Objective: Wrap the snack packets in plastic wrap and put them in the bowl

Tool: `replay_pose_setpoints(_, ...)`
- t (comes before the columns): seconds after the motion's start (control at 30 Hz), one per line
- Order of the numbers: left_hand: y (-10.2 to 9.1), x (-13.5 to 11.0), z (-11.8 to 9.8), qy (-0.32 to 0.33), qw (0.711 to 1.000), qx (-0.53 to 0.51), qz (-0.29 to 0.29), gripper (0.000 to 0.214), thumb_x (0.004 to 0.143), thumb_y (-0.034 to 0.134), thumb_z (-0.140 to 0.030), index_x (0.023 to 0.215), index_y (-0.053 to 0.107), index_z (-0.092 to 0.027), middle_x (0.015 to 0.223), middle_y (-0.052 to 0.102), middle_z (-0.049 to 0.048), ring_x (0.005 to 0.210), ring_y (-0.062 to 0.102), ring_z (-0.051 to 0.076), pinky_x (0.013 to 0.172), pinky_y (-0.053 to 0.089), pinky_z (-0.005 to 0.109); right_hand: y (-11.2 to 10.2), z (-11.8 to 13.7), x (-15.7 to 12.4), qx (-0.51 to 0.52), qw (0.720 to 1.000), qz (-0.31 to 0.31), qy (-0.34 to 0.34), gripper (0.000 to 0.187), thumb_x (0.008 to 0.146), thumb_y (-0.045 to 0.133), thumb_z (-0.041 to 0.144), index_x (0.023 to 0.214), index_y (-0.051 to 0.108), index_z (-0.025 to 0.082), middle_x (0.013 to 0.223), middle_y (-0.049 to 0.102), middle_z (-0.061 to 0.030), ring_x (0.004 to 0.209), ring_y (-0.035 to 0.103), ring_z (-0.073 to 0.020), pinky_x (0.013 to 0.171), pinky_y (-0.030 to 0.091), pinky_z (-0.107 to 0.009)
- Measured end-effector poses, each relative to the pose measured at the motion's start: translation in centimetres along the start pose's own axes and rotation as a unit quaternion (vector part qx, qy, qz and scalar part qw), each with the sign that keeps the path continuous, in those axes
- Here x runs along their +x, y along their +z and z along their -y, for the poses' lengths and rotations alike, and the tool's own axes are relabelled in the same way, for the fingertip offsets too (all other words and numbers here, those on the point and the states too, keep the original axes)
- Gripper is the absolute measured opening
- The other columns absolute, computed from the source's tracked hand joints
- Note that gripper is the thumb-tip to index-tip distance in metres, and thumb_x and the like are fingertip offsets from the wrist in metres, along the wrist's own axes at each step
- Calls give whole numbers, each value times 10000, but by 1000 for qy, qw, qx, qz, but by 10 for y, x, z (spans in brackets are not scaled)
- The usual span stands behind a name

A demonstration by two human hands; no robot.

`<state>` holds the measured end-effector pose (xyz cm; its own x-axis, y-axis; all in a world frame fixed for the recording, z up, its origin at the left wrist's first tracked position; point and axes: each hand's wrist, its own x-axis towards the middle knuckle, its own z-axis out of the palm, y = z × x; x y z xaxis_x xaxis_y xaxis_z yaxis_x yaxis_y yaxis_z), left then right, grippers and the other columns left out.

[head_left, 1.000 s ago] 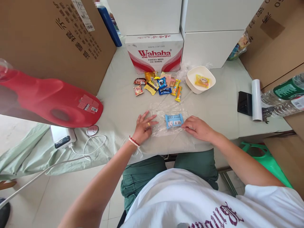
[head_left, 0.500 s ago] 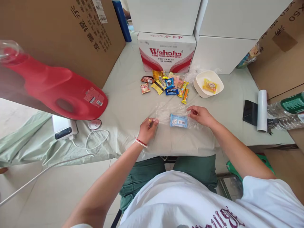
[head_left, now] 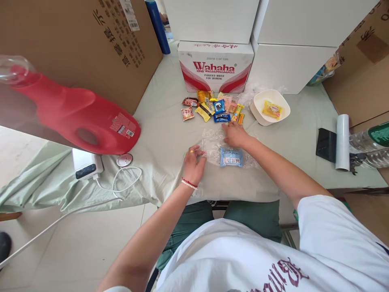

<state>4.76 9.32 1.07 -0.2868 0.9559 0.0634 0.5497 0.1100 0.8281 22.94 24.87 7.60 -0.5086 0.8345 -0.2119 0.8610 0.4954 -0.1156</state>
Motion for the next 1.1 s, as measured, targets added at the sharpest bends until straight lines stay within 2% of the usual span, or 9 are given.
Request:
replay_pose_setpoints(0.13,6,2,-16,-8,989,145,23,280,907,631,-377,1130,660,-210,1072,768,98,1247,640,331,1259,256,591,1,1,7,3,999,-2,44,411,901,643,120,1306,706,103,1223,730,-217,1268,585,-371,1014,458,-414)
replay_pose_setpoints(0.23,11,8,-21,-26,974,222,33,174,929,624,-377,870,690,-228,983,755,97,1190,633,334,1180,344,549,-7,-4,-6,24,1000,-3,16,287,963,580,163,1169,780,149,1122,768,-156,1138,652,-320,917,470,-356)
replay_pose_setpoints(0.3,16,12,-21,-40,970,241,21,156,927,629,-354,881,704,-226,964,741,98,1179,620,332,1130,387,520,-11,-4,-26,31,999,-15,-29,322,1012,515,188,1195,779,177,1094,764,-131,1065,669,-283,870,460,-332)
replay_pose_setpoints(0.47,21,17,-16,-63,970,226,-67,505,825,762,-369,1284,662,-185,1307,632,175,1311,518,384,1115,425,526,4,11,-91,-26,985,14,-170,413,1056,471,233,1404,682,306,1176,688,-118,1035,629,-271,743,412,-314)
replay_pose_setpoints(0.67,13,21,-9,-69,989,101,-80,101,839,713,-309,794,672,-228,1114,634,100,1180,597,311,1072,485,489,31,26,-129,-46,991,-12,-129,438,1060,462,202,1457,623,296,1231,633,-145,1085,576,-309,780,433,-360)
replay_pose_setpoints(0.77,16,15,-22,24,997,-36,-71,107,869,667,-311,811,637,-227,1073,659,57,1031,664,212,976,547,378,40,32,-130,-17,993,-42,-109,412,1063,467,200,1426,648,271,1217,632,-153,1087,566,-314,822,463,-387)
replay_pose_setpoints(0.87,27,3,-41,131,986,-93,32,91,932,607,-294,930,671,-230,1059,729,42,1011,707,185,949,564,336,56,37,-133,32,993,-87,-74,378,1071,449,213,1359,693,233,1221,637,-163,1105,554,-318,877,504,-430)
replay_pose_setpoints(0.97,40,-9,-51,171,977,-58,114,206,997,509,-255,1052,705,-228,1138,778,57,1100,729,200,1019,560,370,79,41,-151,107,979,-165,-59,387,1041,471,184,1358,692,212,1391,602,-177,1232,526,-335,996,522,-513)
replay_pose_setpoints(1.1,49,-22,-42,239,963,49,119,275,1033,473,-235,1170,711,-220,1376,726,88,1350,637,228,1161,484,446,100,36,-192,232,941,-220,-108,342,1012,503,164,1248,740,234,1416,644,-140,1324,542,-315,1066,528,-536)
